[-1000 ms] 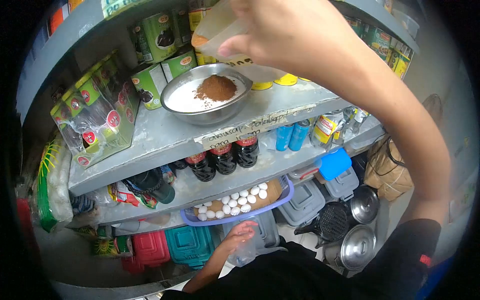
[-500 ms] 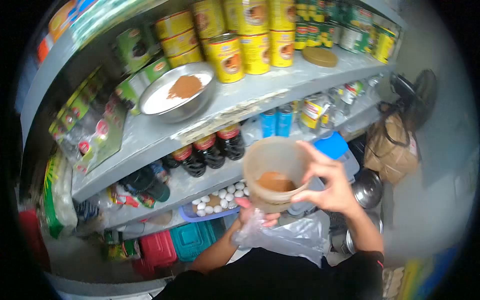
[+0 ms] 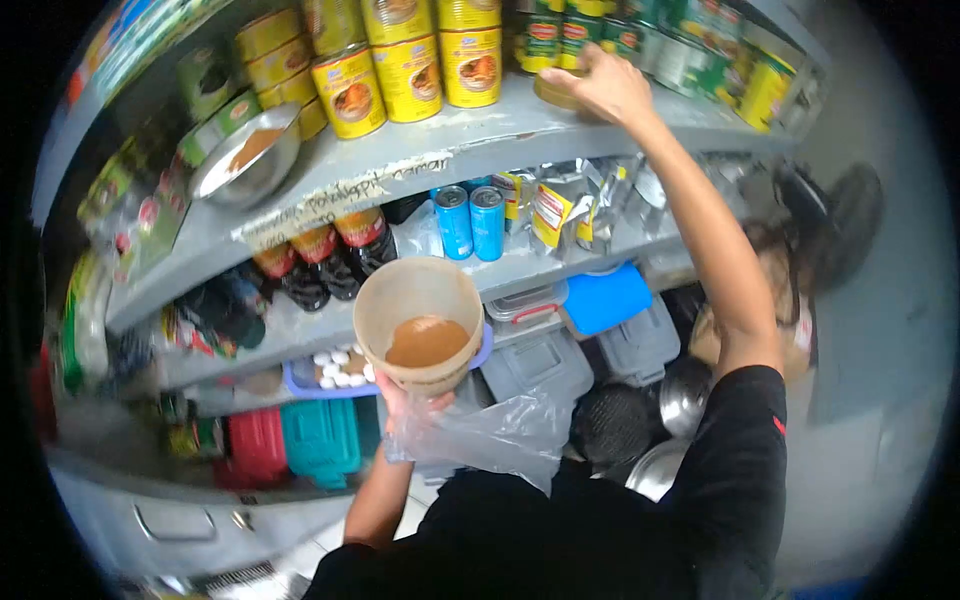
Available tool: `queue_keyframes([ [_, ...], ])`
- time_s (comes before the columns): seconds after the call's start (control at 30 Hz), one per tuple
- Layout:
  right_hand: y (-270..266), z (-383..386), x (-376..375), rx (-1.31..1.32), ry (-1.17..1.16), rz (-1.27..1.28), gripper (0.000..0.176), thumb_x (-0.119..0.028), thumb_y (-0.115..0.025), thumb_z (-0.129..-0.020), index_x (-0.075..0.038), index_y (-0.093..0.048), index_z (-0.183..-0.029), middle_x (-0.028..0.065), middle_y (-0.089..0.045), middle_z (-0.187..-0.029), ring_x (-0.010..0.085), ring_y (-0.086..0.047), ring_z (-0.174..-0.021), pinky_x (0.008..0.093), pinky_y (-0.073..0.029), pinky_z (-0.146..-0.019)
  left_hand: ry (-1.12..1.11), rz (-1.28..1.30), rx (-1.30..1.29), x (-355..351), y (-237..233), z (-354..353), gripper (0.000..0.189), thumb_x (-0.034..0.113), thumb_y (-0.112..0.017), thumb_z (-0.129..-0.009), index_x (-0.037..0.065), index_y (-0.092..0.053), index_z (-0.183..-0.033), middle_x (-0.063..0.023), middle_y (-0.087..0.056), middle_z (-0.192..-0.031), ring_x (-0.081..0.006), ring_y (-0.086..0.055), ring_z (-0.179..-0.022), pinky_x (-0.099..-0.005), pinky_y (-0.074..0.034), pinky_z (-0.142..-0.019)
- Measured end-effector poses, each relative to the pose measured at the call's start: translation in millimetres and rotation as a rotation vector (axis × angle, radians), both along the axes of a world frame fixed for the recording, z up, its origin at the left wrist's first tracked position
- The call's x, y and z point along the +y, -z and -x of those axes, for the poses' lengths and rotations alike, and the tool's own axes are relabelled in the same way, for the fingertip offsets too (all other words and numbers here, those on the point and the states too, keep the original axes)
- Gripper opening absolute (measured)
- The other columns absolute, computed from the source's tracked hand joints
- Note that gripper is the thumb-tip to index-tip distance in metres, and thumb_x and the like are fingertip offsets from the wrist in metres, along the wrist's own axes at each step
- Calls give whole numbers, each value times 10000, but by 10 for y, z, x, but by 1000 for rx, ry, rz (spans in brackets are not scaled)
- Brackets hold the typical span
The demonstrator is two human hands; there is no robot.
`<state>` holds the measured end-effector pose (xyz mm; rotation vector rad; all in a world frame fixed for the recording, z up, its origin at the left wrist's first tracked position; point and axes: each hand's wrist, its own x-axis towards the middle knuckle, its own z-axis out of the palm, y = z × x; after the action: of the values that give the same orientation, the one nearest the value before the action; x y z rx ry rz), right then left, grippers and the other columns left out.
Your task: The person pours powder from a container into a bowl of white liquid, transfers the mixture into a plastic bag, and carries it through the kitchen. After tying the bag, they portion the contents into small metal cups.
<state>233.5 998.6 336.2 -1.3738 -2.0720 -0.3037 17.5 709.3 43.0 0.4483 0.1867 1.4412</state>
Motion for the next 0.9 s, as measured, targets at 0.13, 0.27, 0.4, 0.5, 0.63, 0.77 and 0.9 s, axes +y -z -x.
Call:
queue_keyframes([
  [0.13,177,83,581,-161,-41,241,1001,-748,-541,-631,106,-471,-1147,263,-577,-1093,363,-565,-1040,405,-434,-892,-305,127,47,102,-337,-518,852,750,-476,-718,142,-369,-1305,-72,-514,-1160,-141,-470,-722,-225,-321,-447],
  [0.27,74,-80,431,-39,-272,375,764,-586,-626,-678,27,-492,-1114,225,-599,-1038,298,-607,-934,364,-462,-809,-210,49,52,196,174,-716,840,783,-348,-745,183,-358,-1332,-74,-498,-1220,-160,-504,-771,-221,-320,-446],
  [0.4,304,-249,-825,144,-1393,563,814,-348,-731,-659,-86,-356,-1332,131,-441,-1290,234,-430,-1201,360,-316,-1025,-354,304,-44,54,-513,-1198,827,787,-340,-748,157,-410,-1279,-34,-545,-1072,-111,-380,-592,-215,-299,-444],
  [0.5,488,-234,-1256,-288,-1495,238,961,-535,-708,-603,-50,-346,-1350,177,-300,-1418,307,-299,-1311,419,-231,-1060,-266,123,-3,37,-508,-1386,779,760,-383,-758,172,-403,-1269,-31,-544,-1058,-105,-411,-588,-220,-327,-445],
  [0.63,516,-325,-1374,-306,-1519,231,933,-563,-685,-605,-43,-396,-1324,191,-289,-1422,337,-300,-1306,452,-217,-1057,-264,74,13,-82,-680,-1507,728,721,-418,-779,177,-399,-1263,-47,-540,-1072,-112,-430,-580,-234,-351,-440],
  [0.77,495,-388,-1538,-257,-1608,330,885,-510,-727,-575,-138,-435,-1323,168,-289,-1424,375,-328,-1269,474,-222,-1041,-211,89,-11,-231,-776,-1452,694,691,-413,-805,185,-389,-1280,-56,-526,-1119,-124,-484,-646,-241,-357,-441],
  [0.9,420,-306,-1753,-369,-1604,166,878,-590,-661,-637,-80,-422,-1312,224,-271,-1413,368,-279,-1304,455,-214,-1054,-144,-53,-32,-428,-750,-1317,676,667,-421,-817,189,-379,-1293,-55,-515,-1161,-143,-516,-727,-243,-368,-458],
])
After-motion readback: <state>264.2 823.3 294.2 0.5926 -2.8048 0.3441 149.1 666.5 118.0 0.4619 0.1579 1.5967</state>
